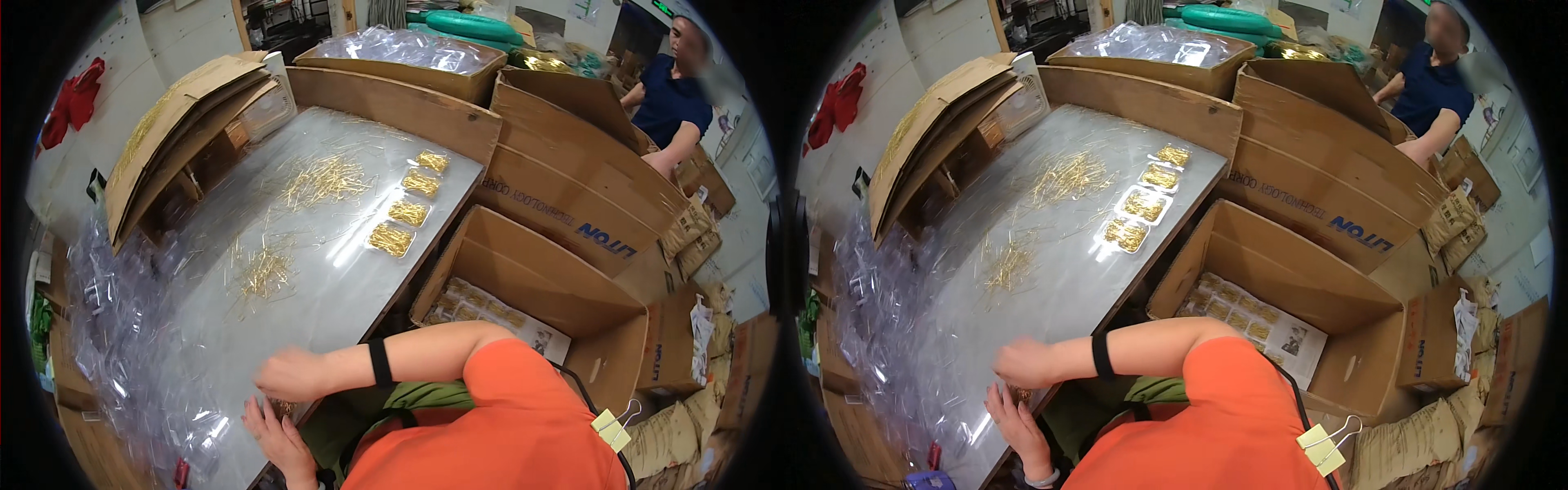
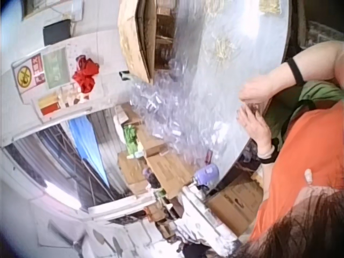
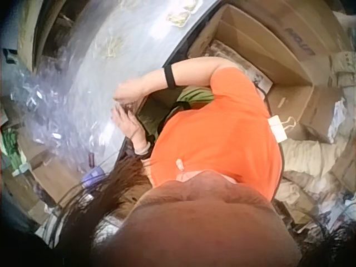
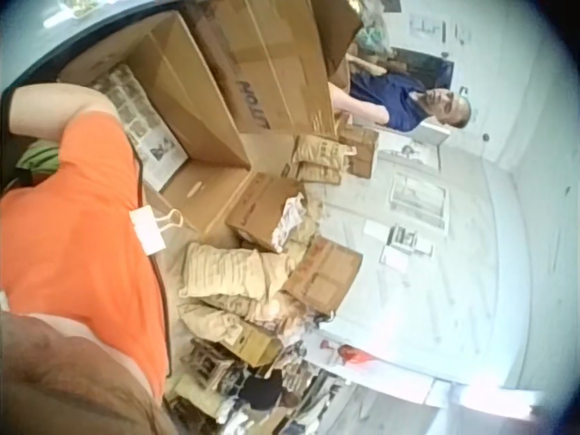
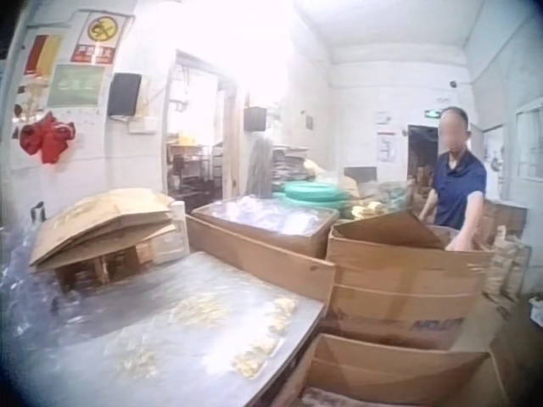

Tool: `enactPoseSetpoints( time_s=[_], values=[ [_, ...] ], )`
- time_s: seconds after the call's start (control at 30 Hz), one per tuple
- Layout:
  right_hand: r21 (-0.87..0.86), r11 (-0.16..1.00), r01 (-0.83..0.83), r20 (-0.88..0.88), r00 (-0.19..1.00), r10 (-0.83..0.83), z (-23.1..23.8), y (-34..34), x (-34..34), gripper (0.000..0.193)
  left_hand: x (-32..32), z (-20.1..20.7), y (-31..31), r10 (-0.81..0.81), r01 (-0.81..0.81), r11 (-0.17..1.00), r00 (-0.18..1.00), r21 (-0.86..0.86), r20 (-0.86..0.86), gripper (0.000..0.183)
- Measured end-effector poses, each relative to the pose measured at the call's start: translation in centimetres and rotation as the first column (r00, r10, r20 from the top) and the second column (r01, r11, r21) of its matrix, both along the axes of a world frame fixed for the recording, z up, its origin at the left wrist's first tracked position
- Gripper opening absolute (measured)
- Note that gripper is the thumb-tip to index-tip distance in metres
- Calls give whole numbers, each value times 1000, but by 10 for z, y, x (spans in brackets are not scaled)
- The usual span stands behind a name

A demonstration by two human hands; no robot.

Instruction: The recorder is sorting and packaging small gold-colored metal pins into plastic containers at a work table.

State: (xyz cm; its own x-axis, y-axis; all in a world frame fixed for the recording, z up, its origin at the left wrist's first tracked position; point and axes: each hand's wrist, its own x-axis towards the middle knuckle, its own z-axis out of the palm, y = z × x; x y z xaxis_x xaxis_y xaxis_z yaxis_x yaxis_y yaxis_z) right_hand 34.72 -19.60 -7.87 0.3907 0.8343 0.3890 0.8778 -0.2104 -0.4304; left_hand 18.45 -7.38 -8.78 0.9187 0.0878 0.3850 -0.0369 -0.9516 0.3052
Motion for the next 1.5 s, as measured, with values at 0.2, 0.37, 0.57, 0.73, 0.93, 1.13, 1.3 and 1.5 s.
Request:
enactPoseSetpoints(
  time_s=[0.2,0.37,0.57,0.73,0.93,1.13,1.3,1.5],
  values=[
    [-41,999,-29,-63,998,27,4,24,2,22,-5,-4,7,-7,7,1000,1000,-2,17,46],
    [15,1000,-26,-73,997,27,6,14,3,16,-6,-6,7,14,-15,1000,998,-25,-55,48],
    [148,985,86,-137,988,-66,8,-9,-26,17,-2,8,0,1,-1,998,1000,-57,-6,46],
    [224,928,297,-426,886,-180,0,-16,-41,14,-4,2,2,24,-23,999,999,-36,32,48],
    [55,983,173,-399,907,-137,14,-20,-22,11,-4,10,-1,-1,6,997,997,-76,71,48],
    [40,988,151,-428,896,-120,30,-19,-31,11,-3,6,-1,3,7,994,995,-106,97,47],
    [77,991,105,-369,927,-69,40,-17,-23,12,-5,10,0,-2,9,995,997,-100,74,49],
    [106,991,76,-241,969,-49,30,-20,-29,14,-4,8,0,-5,12,995,997,-104,76,49]
  ],
)
